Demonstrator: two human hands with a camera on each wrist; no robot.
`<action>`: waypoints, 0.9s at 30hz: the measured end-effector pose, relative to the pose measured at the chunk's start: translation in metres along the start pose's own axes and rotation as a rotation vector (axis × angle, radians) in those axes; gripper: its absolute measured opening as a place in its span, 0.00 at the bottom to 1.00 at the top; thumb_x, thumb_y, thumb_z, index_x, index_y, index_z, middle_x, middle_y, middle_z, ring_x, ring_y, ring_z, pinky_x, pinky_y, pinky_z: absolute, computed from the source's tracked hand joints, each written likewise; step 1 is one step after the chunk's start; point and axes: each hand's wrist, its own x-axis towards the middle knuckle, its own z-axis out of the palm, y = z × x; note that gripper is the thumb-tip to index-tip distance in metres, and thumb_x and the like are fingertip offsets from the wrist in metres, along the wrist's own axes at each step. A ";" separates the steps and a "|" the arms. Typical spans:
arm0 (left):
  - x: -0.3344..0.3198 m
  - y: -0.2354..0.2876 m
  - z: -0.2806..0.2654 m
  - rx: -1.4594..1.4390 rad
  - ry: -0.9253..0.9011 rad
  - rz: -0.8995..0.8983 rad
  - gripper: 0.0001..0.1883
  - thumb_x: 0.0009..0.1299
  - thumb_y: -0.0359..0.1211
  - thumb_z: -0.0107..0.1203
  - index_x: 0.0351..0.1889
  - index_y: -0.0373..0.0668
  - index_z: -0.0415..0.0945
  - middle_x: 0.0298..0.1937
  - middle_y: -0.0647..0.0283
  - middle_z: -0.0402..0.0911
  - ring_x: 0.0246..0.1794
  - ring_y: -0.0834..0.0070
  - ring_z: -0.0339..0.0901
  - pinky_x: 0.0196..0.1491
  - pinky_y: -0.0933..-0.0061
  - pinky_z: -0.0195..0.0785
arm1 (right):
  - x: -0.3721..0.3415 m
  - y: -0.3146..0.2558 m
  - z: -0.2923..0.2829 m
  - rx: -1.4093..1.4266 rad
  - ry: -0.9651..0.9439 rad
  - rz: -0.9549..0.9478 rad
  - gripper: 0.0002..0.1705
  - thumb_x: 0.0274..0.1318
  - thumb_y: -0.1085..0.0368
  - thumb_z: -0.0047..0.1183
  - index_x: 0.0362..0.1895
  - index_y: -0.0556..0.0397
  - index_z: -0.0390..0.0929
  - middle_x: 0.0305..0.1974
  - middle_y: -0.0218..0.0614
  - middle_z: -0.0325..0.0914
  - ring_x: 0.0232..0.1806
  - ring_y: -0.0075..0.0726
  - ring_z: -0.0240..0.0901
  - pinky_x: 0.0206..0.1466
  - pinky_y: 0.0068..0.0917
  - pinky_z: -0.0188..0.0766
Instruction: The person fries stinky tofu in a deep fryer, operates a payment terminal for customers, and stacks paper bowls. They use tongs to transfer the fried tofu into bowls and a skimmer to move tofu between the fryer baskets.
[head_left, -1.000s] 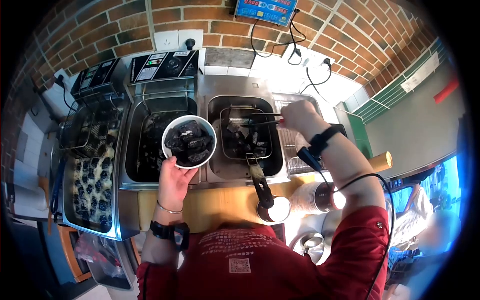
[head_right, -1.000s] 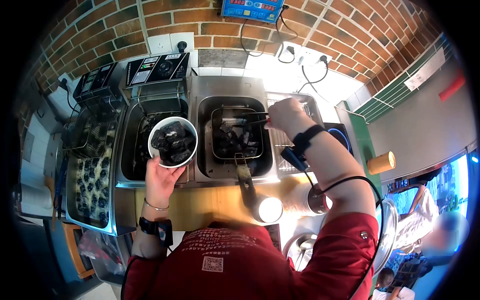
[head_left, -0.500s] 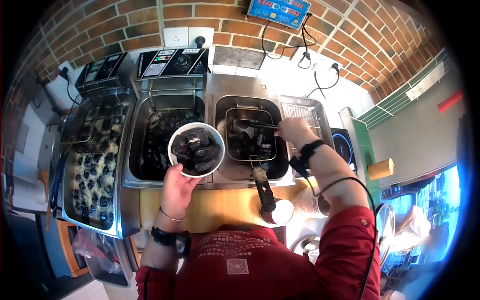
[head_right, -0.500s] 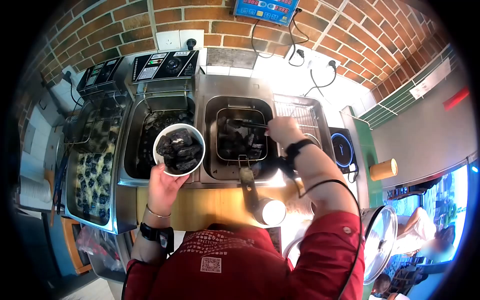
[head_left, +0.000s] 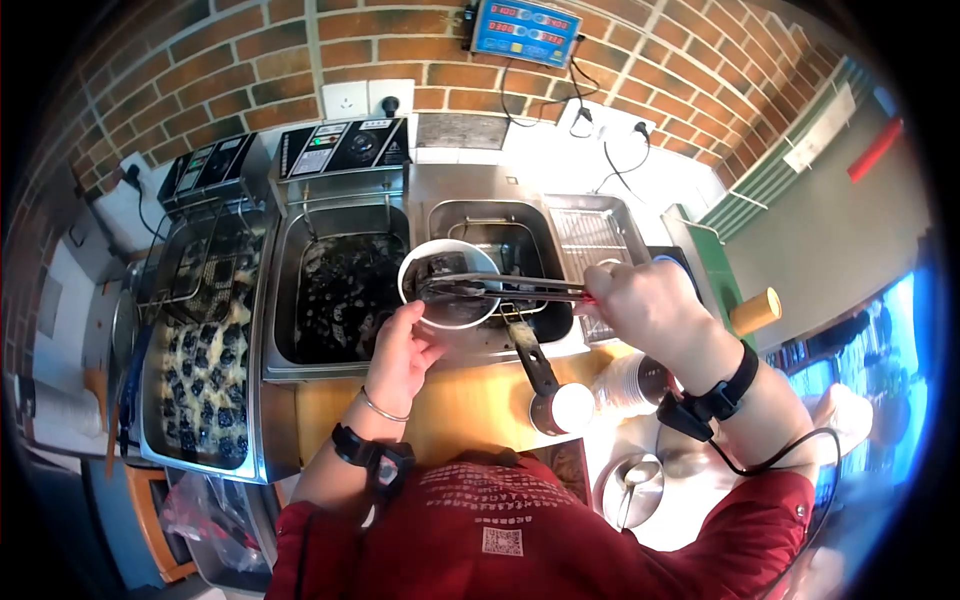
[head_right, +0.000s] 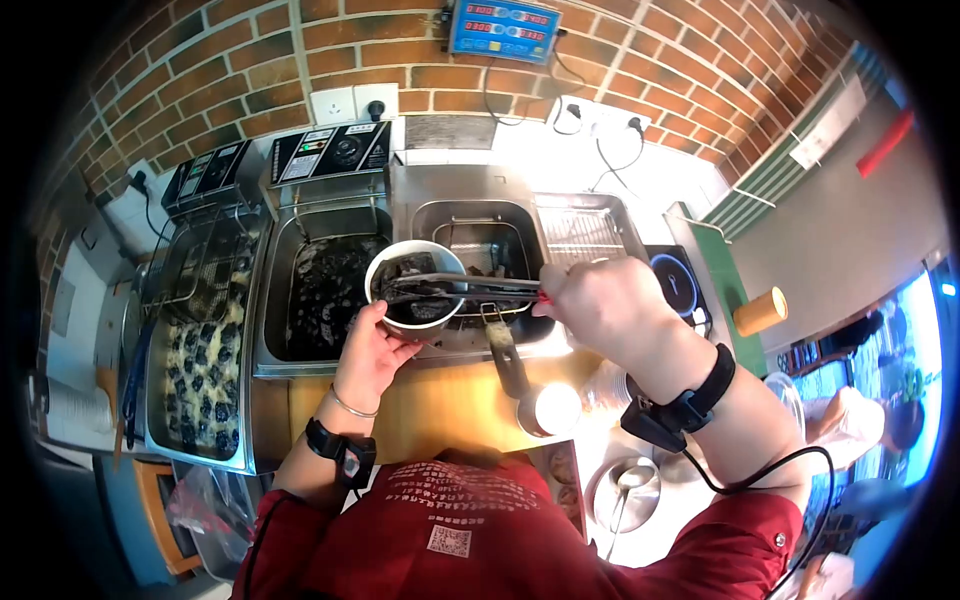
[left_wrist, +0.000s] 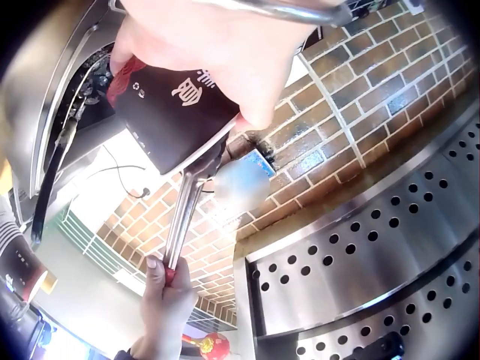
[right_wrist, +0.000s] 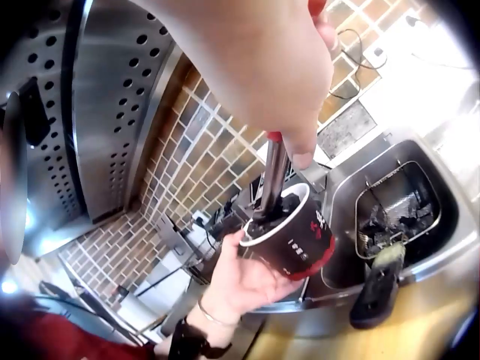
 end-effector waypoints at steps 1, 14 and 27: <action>-0.001 0.001 0.002 0.039 -0.017 -0.037 0.09 0.65 0.41 0.57 0.34 0.47 0.75 0.32 0.70 0.78 0.35 0.78 0.76 0.42 0.69 0.71 | -0.004 -0.006 -0.003 0.002 -0.008 0.022 0.17 0.60 0.50 0.49 0.32 0.50 0.72 0.18 0.33 0.75 0.23 0.38 0.78 0.24 0.32 0.72; -0.026 -0.021 0.019 0.374 -0.171 -0.144 0.13 0.66 0.42 0.55 0.35 0.42 0.78 0.29 0.67 0.80 0.25 0.81 0.77 0.29 0.78 0.74 | -0.072 -0.039 -0.035 -0.006 -0.162 -0.034 0.07 0.49 0.67 0.52 0.34 0.56 0.73 0.25 0.34 0.79 0.28 0.39 0.80 0.30 0.30 0.76; -0.112 -0.095 0.093 0.258 -0.513 -0.190 0.21 0.67 0.42 0.52 0.52 0.39 0.71 0.48 0.57 0.79 0.46 0.67 0.80 0.47 0.63 0.79 | -0.290 -0.058 -0.089 -0.232 0.032 0.401 0.11 0.49 0.59 0.54 0.33 0.50 0.72 0.19 0.32 0.75 0.20 0.37 0.77 0.20 0.32 0.71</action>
